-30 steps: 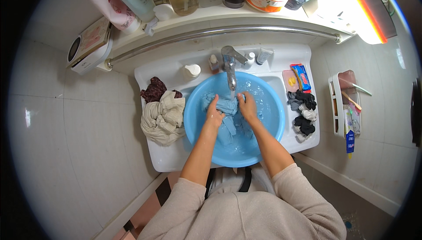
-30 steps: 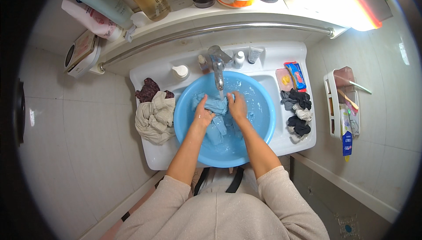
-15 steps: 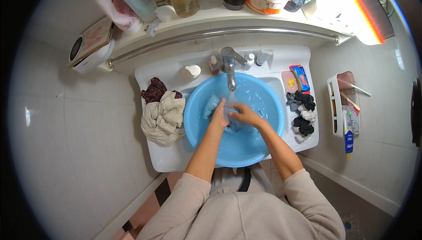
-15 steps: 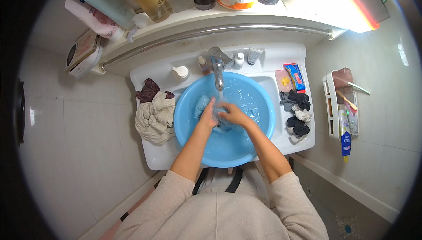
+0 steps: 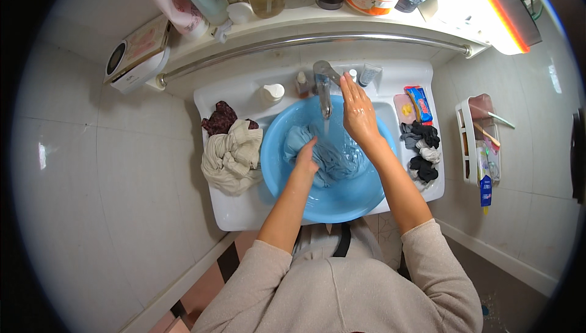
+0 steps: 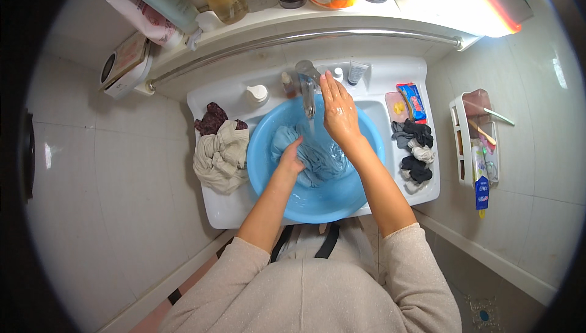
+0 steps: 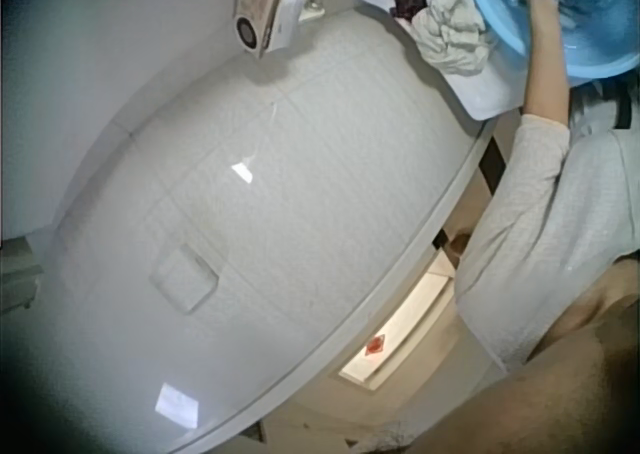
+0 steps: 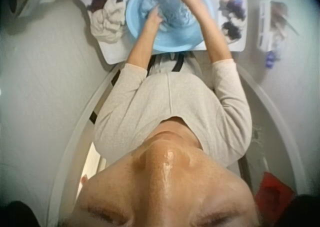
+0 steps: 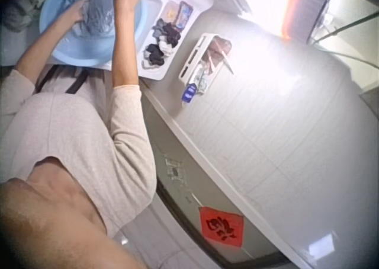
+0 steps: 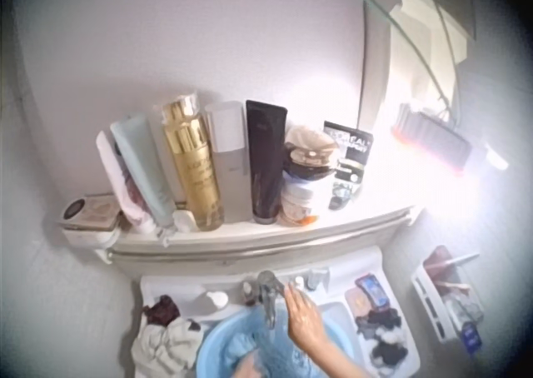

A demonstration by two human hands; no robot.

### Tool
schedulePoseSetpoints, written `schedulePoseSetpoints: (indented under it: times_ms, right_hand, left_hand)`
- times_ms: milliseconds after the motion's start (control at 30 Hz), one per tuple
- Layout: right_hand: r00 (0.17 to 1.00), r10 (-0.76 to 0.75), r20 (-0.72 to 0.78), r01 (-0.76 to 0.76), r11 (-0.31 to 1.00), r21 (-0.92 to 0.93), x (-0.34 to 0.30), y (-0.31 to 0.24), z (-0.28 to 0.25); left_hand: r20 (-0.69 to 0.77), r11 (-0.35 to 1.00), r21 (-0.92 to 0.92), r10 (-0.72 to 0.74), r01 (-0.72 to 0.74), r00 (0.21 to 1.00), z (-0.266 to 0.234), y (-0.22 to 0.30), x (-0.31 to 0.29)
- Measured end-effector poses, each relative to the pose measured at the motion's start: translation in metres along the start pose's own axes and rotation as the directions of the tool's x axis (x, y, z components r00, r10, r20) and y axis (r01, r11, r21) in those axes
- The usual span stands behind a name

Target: The person fills a blue basin with water from a bathroom sink faucet. They then submerge and hand-wash a light blue cloth, followed by a dark patterned cloth, repeatedly scrubbing and rinsing each item in the basin.

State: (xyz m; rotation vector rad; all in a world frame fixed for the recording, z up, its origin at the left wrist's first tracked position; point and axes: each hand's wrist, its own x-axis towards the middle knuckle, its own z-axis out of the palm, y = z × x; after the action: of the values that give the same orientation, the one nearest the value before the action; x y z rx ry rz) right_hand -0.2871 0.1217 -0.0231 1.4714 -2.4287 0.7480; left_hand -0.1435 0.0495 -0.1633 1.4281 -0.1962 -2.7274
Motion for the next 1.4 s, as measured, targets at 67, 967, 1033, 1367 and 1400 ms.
schedulePoseSetpoints:
  times_ms: [67,967,1033,1367,1400]
  right_hand:
    - [0.998,0.056,-0.024,-0.054,0.993,0.106,-0.009,-0.003,0.003]
    - [0.582,0.472,0.662,-0.8,0.187,0.57,-0.098,0.008,0.115]
    - [0.622,0.407,0.669,-0.773,0.186,0.606,-0.1,-0.002,0.102]
    - [0.774,0.311,0.552,-0.553,0.757,0.348,-0.095,-0.088,0.018]
    - [0.771,0.322,0.549,-0.549,0.773,0.318,-0.094,-0.09,0.02]
  left_hand:
    - [-0.072,0.999,0.023,0.028,-0.026,0.997,-0.004,-0.002,0.003]
    - [-0.129,0.958,0.221,0.215,-0.184,0.968,-0.03,0.001,0.002]
    - [0.008,0.999,0.002,0.052,-0.052,0.999,-0.017,-0.001,-0.006]
    - [0.27,0.997,0.031,0.061,-0.072,0.961,-0.008,0.007,-0.031]
    - [0.302,0.999,0.0,0.049,-0.051,0.952,-0.017,0.003,-0.018]
